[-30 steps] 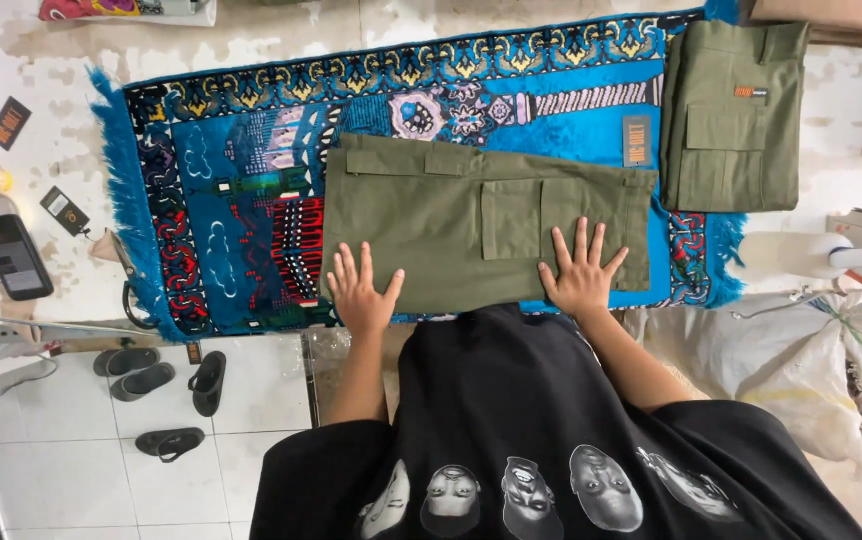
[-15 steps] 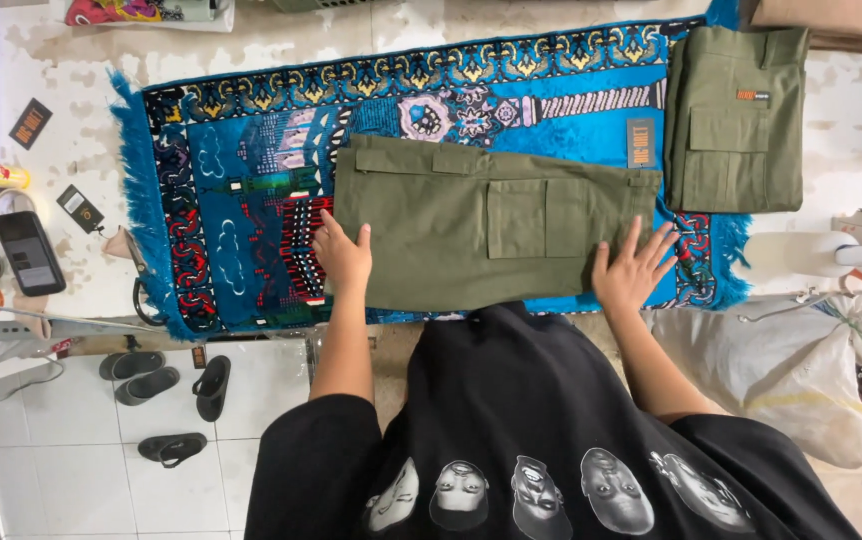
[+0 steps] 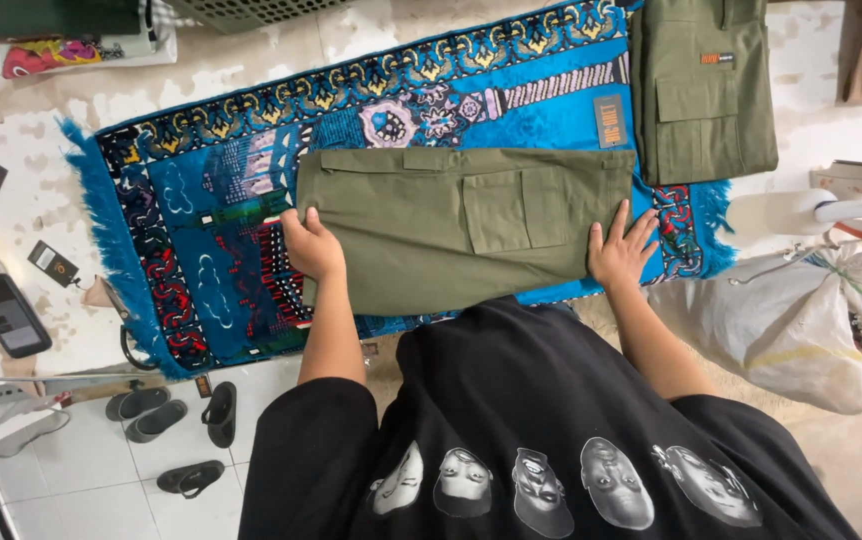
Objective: The person is folding a pair of green cargo pants and then using an iron to press them on a decorative mat.
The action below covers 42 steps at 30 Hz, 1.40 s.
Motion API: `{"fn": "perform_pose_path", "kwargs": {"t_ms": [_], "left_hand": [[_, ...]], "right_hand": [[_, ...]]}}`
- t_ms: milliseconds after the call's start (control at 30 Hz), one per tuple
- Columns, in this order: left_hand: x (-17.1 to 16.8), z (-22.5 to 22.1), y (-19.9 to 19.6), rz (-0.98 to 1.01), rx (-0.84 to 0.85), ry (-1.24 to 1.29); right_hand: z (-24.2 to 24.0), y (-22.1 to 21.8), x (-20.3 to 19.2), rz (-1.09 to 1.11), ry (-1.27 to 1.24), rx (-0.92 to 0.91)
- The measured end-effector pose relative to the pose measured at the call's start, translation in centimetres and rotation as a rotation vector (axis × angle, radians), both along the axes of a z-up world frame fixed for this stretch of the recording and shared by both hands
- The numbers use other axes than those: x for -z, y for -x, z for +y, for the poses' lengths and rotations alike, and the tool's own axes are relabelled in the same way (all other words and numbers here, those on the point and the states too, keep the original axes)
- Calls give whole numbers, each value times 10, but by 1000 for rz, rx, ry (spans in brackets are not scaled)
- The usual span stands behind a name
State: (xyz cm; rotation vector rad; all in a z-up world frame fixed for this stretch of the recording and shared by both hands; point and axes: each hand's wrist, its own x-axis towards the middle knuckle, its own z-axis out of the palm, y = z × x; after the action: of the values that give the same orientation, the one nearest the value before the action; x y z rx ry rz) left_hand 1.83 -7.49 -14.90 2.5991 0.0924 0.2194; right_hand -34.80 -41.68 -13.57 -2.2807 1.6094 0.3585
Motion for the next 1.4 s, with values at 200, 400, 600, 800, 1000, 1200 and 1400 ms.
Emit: {"fn": "perform_pose_path", "kwargs": {"t_ms": [200, 400, 600, 800, 1000, 1200, 1400], "left_hand": [[10, -7, -3, 198, 84, -197], [-69, -81, 61, 28, 880, -253], [-25, -107, 40, 280, 1124, -448], [-14, -108, 5, 559, 1143, -444], [-54, -63, 59, -94, 1239, -171], [-4, 23, 146, -273, 1355, -282], [-38, 44, 128, -189, 1450, -527]], "right_hand": [[12, -9, -14, 31, 116, 4], [25, -57, -36, -231, 349, -633], [-11, -93, -15, 90, -48, -411], [-17, -96, -4, 158, -47, -419], [8, -59, -44, -413, 331, -877], [46, 22, -5, -619, 305, -1196], [41, 18, -4, -620, 243, -1154]]}}
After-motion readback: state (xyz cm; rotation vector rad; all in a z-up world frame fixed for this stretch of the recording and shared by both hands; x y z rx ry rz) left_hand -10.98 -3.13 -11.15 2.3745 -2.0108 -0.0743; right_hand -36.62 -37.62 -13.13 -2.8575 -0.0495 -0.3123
